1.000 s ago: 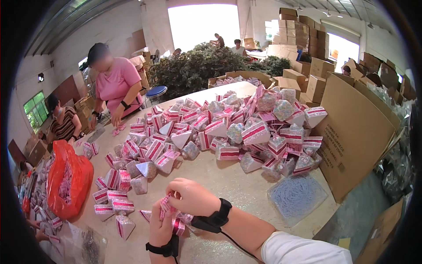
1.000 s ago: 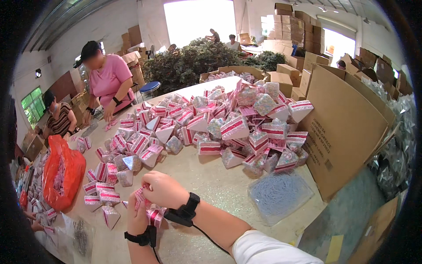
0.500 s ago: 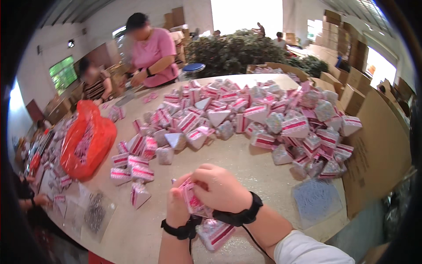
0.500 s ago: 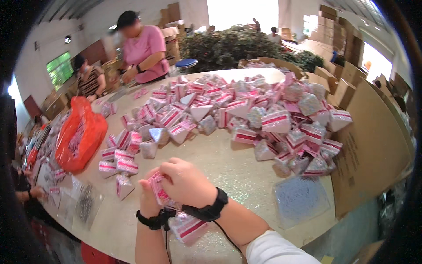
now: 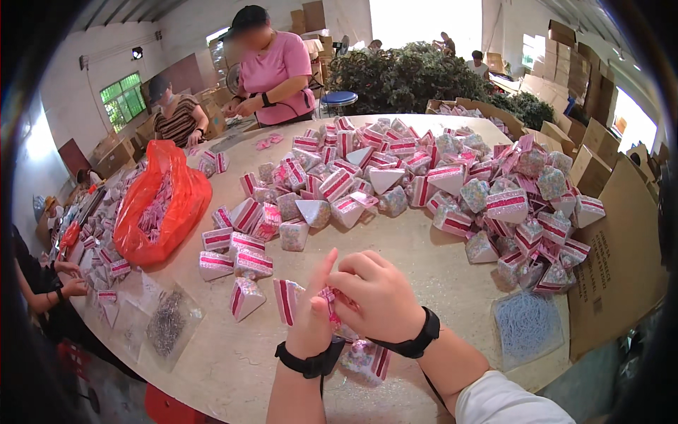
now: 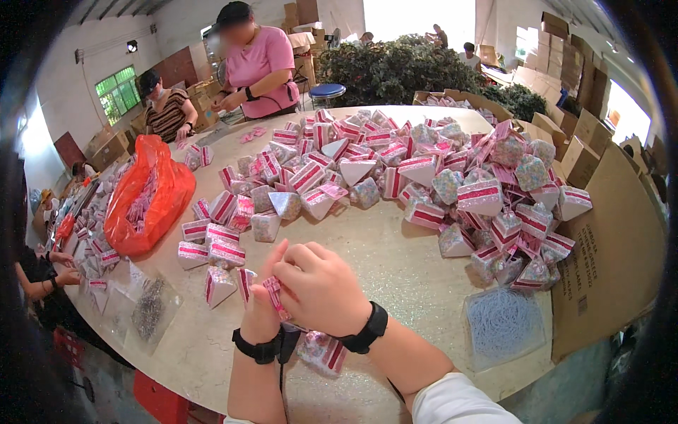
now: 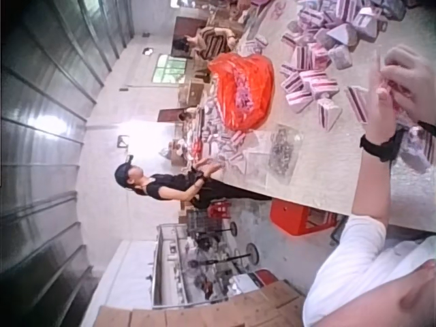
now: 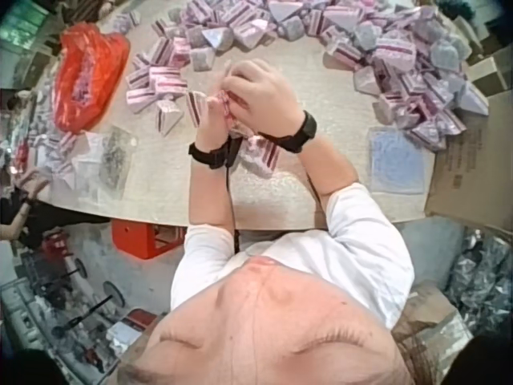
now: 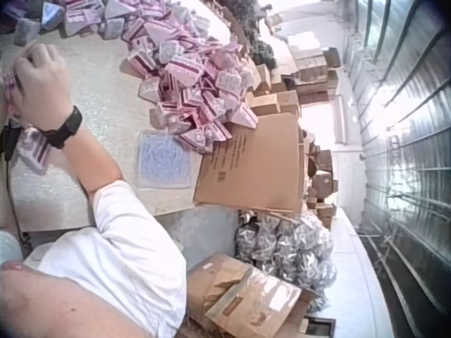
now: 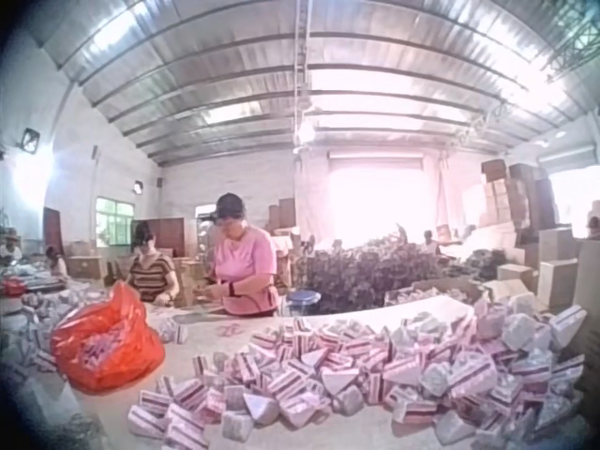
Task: The person is manually packaging small items into triangular pink and white containers at a production table.
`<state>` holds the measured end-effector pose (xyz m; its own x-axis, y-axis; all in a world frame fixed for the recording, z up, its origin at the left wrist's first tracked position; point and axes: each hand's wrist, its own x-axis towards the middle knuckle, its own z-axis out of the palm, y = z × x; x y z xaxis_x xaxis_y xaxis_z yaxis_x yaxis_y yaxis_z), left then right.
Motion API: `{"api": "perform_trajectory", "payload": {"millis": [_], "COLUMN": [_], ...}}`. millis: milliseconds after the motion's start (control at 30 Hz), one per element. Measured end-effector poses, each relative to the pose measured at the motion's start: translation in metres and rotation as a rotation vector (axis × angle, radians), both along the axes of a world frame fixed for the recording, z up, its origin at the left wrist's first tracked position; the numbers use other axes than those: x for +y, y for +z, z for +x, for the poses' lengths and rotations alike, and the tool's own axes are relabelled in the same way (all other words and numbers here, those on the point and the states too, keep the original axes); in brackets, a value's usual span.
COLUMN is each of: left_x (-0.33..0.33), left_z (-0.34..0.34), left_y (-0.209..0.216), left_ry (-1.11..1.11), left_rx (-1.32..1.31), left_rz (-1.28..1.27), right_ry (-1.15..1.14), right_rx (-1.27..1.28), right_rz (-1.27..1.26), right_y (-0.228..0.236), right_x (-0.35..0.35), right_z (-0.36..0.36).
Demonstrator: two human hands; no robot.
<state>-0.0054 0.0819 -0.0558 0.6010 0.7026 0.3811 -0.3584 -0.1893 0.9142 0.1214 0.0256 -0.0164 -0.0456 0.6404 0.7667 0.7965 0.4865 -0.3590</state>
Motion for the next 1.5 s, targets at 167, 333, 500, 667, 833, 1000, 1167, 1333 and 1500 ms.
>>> {"api": "perform_trajectory", "payload": {"millis": [167, 333, 500, 667, 833, 1000, 1167, 1333, 1500], "left_x": [0.004, 0.022, 0.031, 0.042, 0.048, 0.049, 0.048, 0.05, 0.051], "left_z": [-0.014, -0.039, -0.069, -0.08, -0.085, -0.088, -0.079, -0.083, -0.075], "left_y": [0.003, 0.011, 0.019, 0.008, 0.007, 0.006, 0.007, 0.003, 0.004], "left_ry": [-0.276, -0.285, 0.149, 0.26, 0.323, 0.325, 0.304, 0.373, 0.333], "left_rx": [0.062, 0.458, 0.5, 0.339, 0.339, 0.362, 0.353, 0.365, 0.374], "left_rz": [-0.097, -0.024, 0.168, 0.006, 0.064, 0.035, 0.096, 0.111, 0.118], "right_ry": [0.0, 0.198, 0.322, -0.514, -0.588, -0.317, -0.463, -0.475, -0.293], "right_rx": [-0.017, 0.07, 0.227, -0.339, -0.544, -0.582, -0.245, -0.134, -0.021], "right_rz": [0.066, -0.386, -0.632, -0.216, -0.656, -0.551, -0.369, -0.691, -0.922], "right_y": [-0.002, -0.008, -0.017, -0.057, -0.07, -0.079, -0.069, -0.048, -0.065], "right_x": [0.003, 0.008, 0.061, 0.155, 0.184, 0.15, 0.168, 0.206, 0.235], "right_z": [0.001, 0.002, 0.03, 0.073, 0.113, 0.079, 0.094, 0.097, 0.126]}}
